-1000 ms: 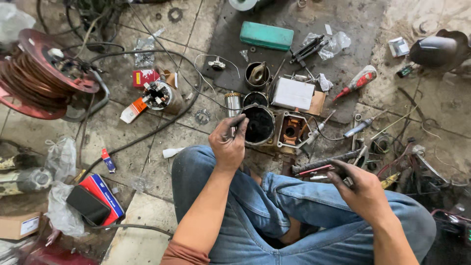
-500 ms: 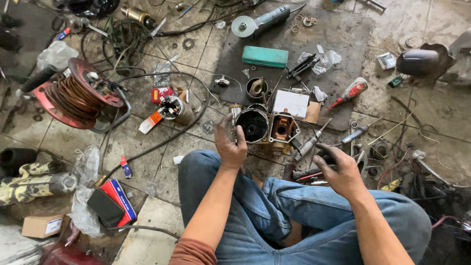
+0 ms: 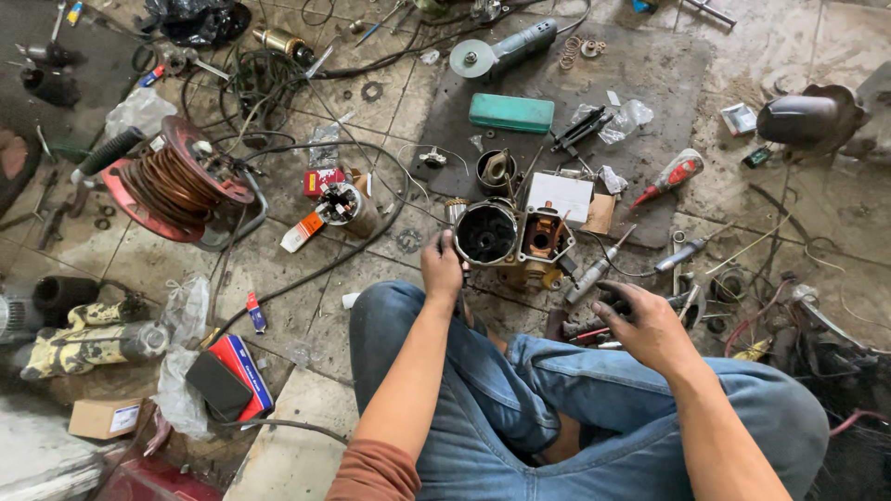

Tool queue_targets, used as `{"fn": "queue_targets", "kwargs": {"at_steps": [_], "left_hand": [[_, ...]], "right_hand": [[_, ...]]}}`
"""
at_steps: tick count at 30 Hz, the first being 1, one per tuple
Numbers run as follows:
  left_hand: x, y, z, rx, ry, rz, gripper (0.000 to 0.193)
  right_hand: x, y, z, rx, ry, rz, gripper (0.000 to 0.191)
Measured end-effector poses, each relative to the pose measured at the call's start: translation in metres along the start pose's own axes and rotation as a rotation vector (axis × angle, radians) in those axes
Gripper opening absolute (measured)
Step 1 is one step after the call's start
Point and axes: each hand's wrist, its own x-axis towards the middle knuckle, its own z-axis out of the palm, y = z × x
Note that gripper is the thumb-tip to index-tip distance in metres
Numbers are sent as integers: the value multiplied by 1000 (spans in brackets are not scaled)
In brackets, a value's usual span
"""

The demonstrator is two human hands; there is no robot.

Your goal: The person sits on the floor and works on an electric motor. They use a rotary tool to grind or clean the motor housing, then apply a substance from a small tube to the motor's interior. The person handles various motor parts and tools throughout the process.

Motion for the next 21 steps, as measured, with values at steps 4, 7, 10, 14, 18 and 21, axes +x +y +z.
{"fn": "queue_targets", "kwargs": {"at_steps": [4, 7, 10, 14, 18, 21], "left_hand": [[0, 2, 2, 99, 46, 20, 37], [0, 6, 0, 159, 129, 108, 33], [-8, 23, -10, 264, 181, 284, 35], [-1, 67, -24, 445, -57, 458, 26], [25, 105, -12, 894, -385, 575, 22], [28, 106, 9, 1167, -512, 611, 13]], "right_hand": [[-1, -4, 1, 53, 66, -46, 43], [1, -7, 2, -31, 130, -133, 48], [1, -7, 1, -60, 164, -125, 50], [1, -3, -3, -88, 178, -168, 49], [5, -4, -1, -82, 148, -117, 49], [9, -5, -1, -91, 149, -83, 50]]}}
